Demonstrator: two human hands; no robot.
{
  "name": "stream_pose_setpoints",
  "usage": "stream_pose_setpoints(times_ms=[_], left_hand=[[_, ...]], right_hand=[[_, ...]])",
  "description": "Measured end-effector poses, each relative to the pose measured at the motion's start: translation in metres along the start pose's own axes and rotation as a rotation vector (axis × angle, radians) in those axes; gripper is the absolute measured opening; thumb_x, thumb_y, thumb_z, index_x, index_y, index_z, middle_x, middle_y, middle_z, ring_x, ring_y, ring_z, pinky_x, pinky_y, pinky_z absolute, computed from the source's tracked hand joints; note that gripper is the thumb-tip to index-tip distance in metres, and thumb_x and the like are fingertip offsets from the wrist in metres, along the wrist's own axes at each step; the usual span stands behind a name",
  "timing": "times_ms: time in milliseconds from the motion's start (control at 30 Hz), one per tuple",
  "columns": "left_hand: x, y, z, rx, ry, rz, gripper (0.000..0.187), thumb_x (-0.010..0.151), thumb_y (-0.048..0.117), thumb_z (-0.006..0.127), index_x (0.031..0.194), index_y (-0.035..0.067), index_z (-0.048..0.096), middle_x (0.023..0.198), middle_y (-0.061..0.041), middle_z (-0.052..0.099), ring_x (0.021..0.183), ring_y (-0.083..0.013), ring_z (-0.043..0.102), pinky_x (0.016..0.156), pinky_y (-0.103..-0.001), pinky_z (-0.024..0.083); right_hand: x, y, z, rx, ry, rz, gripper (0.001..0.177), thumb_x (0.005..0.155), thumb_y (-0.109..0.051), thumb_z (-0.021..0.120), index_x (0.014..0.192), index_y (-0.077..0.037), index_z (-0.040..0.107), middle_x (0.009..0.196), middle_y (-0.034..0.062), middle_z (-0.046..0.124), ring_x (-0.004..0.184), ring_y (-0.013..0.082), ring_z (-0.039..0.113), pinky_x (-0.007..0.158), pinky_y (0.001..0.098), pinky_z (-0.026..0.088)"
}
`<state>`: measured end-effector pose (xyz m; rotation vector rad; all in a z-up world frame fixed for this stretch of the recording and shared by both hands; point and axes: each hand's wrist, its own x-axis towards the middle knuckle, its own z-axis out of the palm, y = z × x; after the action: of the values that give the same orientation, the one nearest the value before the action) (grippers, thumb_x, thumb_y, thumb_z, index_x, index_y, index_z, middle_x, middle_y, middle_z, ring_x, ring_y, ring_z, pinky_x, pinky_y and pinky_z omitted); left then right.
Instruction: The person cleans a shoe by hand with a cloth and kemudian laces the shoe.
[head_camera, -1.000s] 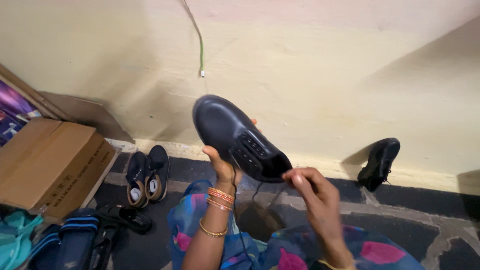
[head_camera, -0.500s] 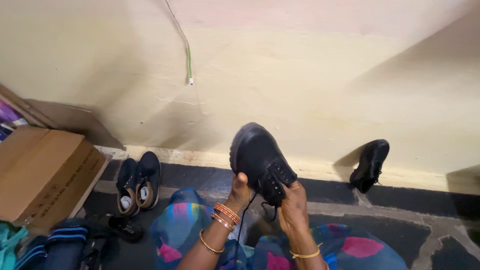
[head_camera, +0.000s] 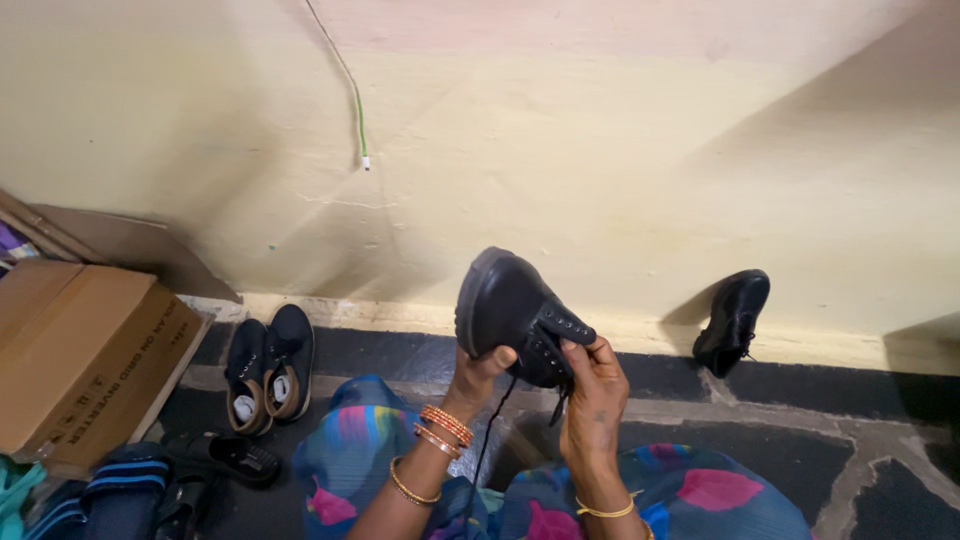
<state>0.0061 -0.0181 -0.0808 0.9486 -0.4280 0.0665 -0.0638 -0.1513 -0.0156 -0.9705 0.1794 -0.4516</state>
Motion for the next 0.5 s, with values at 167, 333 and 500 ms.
stream_pose_setpoints(times_ms=[167,333,500], left_hand=[[0.005,0.020,0.005,0.223,-0.152,0.014,0.054,0.084,0.021,0.082,0.130,-0.002,0.065,0.121,-0.008,0.069,0.110,-0.0193,0.064,0.098,-0.035,0.055],[0.001,0.025,0.005,0.230,-0.296,-0.210,0.054,0.080,0.018,0.081,0.128,0.002,0.063,0.116,-0.004,0.069,0.109,-0.0160,0.065,0.095,-0.032,0.056],[-0.004,0.001,-0.001,0.148,-0.256,-0.264,0.056,0.081,0.012,0.081,0.133,0.000,0.064,0.121,-0.004,0.069,0.112,-0.0146,0.062,0.100,-0.031,0.052]], right_hand=[[0.006,-0.006,-0.012,0.102,-0.035,0.069,0.015,0.095,-0.007,0.066,0.108,0.000,0.069,0.101,0.0061,0.073,0.093,0.0125,0.067,0.087,0.0276,0.053],[0.010,0.005,-0.035,0.177,-0.131,0.317,0.020,0.092,0.000,0.067,0.111,0.000,0.072,0.100,0.0087,0.075,0.088,0.0168,0.072,0.080,0.0304,0.056],[0.009,0.017,-0.042,0.185,-0.065,0.264,0.019,0.090,-0.001,0.067,0.107,0.001,0.073,0.099,0.0108,0.077,0.088,0.0177,0.075,0.080,0.0300,0.058]])
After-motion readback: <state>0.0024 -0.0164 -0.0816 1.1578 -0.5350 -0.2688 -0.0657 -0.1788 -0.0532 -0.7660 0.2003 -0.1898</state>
